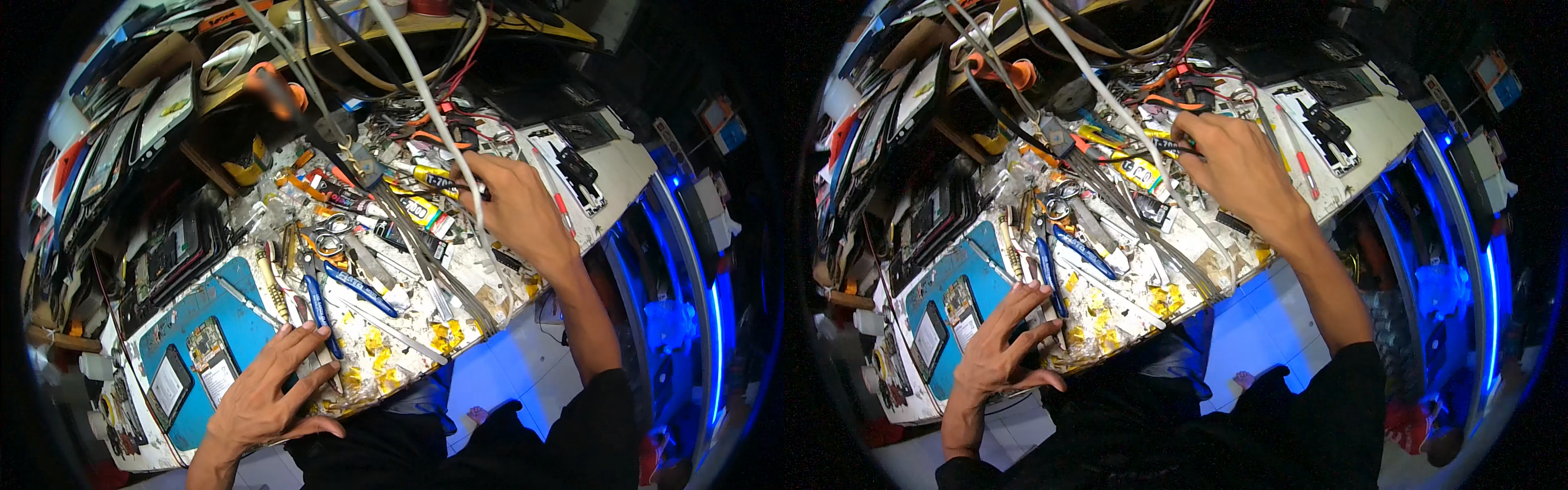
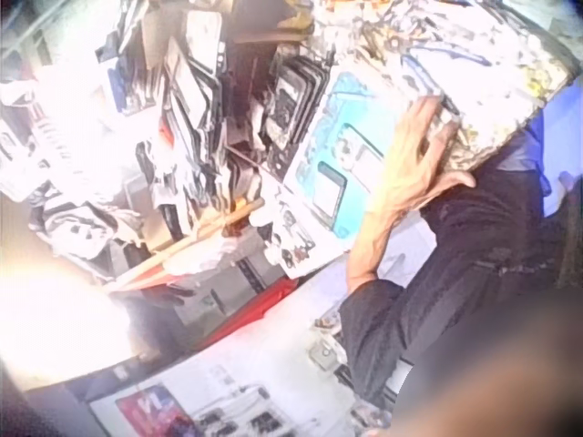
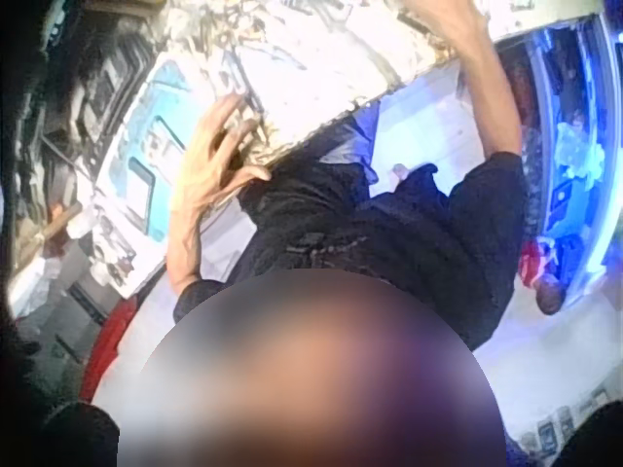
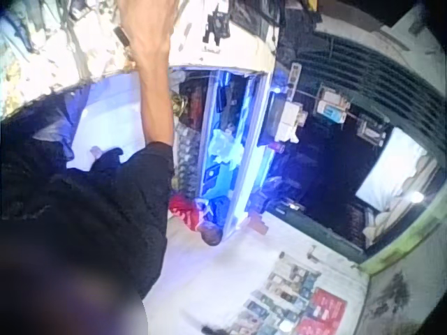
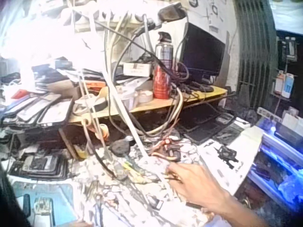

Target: The person disassembles two smartphones on a cluttered workbench, removes batteries and internal components, and uses a soldering iron and tweezers to adjust connectors and circuitry. The person handles the devices one at a time, repositions parts, and places tools back on the bench.

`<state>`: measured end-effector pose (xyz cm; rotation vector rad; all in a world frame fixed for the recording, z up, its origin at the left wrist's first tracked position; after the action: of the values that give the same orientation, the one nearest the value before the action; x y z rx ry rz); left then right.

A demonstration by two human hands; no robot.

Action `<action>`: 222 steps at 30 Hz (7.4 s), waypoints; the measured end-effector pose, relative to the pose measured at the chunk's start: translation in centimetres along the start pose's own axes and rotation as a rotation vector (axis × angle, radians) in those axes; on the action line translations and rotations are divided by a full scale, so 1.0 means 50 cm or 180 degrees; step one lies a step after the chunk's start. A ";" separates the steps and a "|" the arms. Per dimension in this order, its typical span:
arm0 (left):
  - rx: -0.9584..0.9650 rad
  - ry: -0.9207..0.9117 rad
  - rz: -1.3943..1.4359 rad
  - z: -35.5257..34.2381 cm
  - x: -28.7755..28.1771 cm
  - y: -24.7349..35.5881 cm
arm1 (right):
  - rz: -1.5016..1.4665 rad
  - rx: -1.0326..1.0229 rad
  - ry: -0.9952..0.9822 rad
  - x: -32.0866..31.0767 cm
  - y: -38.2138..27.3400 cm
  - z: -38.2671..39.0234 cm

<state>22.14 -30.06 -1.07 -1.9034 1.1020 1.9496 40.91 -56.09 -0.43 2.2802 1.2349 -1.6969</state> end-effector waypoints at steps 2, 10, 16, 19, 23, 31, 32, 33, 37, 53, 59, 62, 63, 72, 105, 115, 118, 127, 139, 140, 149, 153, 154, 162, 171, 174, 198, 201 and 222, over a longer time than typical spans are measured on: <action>0.0060 -0.0016 -0.0018 -0.001 -0.002 0.004 | -0.0189 -0.0102 -0.0357 0.006 -0.005 0.003; 0.0068 -0.0033 0.0007 -0.002 -0.005 0.007 | 0.0458 -0.0444 -0.0361 0.013 -0.034 -0.008; 0.0084 -0.0006 0.0029 -0.001 -0.007 0.005 | 0.0368 -0.0112 -0.0347 0.042 -0.037 -0.025; 0.0099 0.0083 -0.0010 0.001 -0.006 0.003 | 0.0416 0.0086 -0.0422 0.026 -0.029 -0.019; 0.0184 0.0183 -0.0067 0.002 -0.001 -0.001 | 0.0331 0.0074 -0.0646 0.009 -0.033 -0.007; 0.0267 0.0221 -0.0112 0.003 0.005 -0.004 | 0.0645 0.0338 -0.0351 -0.013 -0.040 -0.010; 0.0263 0.0196 -0.0114 0.003 0.006 -0.004 | 0.0727 0.0299 -0.0332 -0.013 -0.040 -0.007; 0.0256 0.0171 -0.0117 0.003 0.006 -0.004 | 0.0765 0.0237 -0.0359 -0.012 -0.040 -0.003; 0.0272 0.0187 -0.0128 0.002 0.006 -0.006 | 0.0786 0.0167 -0.0502 -0.006 -0.031 0.005; 0.0451 0.0357 -0.0297 0.006 0.012 -0.003 | 0.0169 -0.0432 -0.0471 0.042 -0.217 0.139; 0.0570 0.0372 -0.0344 0.015 0.010 0.006 | 0.0974 0.0185 -0.0105 0.044 -0.201 0.126; 0.0660 0.0471 -0.0387 0.019 0.008 0.013 | 0.0869 0.0345 -0.0274 0.047 -0.198 0.127; 0.0653 0.0476 -0.0409 0.021 0.007 0.013 | 0.0777 0.0373 -0.0364 0.048 -0.196 0.127; 0.0830 0.0448 -0.0221 0.028 0.004 0.024 | 0.0945 0.0390 0.0195 0.028 -0.188 0.117; 0.0622 0.0900 -0.0783 0.036 0.001 0.010 | 0.1227 0.0026 0.0839 0.019 -0.247 0.121; 0.0192 0.0899 -0.0842 -0.014 -0.048 0.007 | 0.0102 0.0445 0.0486 0.073 -0.206 0.148; 0.0196 0.0807 -0.0797 -0.067 -0.061 0.002 | -0.0041 0.0591 0.0311 0.074 -0.201 0.147; 0.0878 0.0317 -0.0626 -0.232 -0.026 -0.074 | -0.0261 0.0432 0.0255 0.081 -0.202 0.148; 0.1040 0.0279 -0.0916 -0.235 -0.010 -0.092 | -0.1311 0.0834 -0.0190 0.023 -0.161 0.154; 0.1016 0.0244 -0.0876 -0.232 -0.010 -0.095 | -0.1165 0.0959 -0.0167 0.017 -0.155 0.153; 0.1048 0.0520 -0.0339 -0.221 -0.015 -0.101 | -0.0249 -0.0209 0.0030 0.075 -0.196 0.094; 0.1051 0.0861 0.0104 -0.220 -0.027 -0.106 | -0.0573 -0.0102 0.0183 0.081 -0.196 0.084; 0.1107 0.0917 0.0198 -0.220 -0.030 -0.106 | -0.0617 -0.0072 0.0204 0.081 -0.196 0.081; 0.1056 0.0956 0.0532 -0.219 -0.032 -0.106 | -0.0600 0.0031 0.0265 0.077 -0.199 0.083; -0.0083 0.1438 0.1670 -0.203 -0.074 -0.162 | -0.0743 0.0107 0.0161 0.062 -0.220 0.076; -0.0154 0.1621 0.2177 -0.195 -0.083 -0.174 | -0.0666 0.0052 0.0017 0.073 -0.232 0.070; -0.0253 0.2121 0.2673 -0.101 -0.154 -0.183 | -0.0339 -0.0076 0.0027 0.093 -0.266 0.004; -0.0304 0.2295 0.2624 -0.069 -0.184 -0.197 | -0.0340 -0.0374 -0.0254 0.107 -0.268 -0.002; -0.0842 0.1979 0.1672 0.066 -0.153 -0.141 | -0.0627 -0.0520 -0.0194 0.146 -0.298 -0.160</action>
<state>25.07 -20.40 3.10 -2.6962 1.7227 1.8398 38.74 -38.11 2.80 2.0592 1.5668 -1.6391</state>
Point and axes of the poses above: each hand's wrist, its own z-axis away from the middle knuckle, its own x-axis out of the palm, y = z × x, the point moved 5 cm from there along -z, towards the middle knuckle, and after that the axes turned 1 degree about z, right-handed, at the moved point
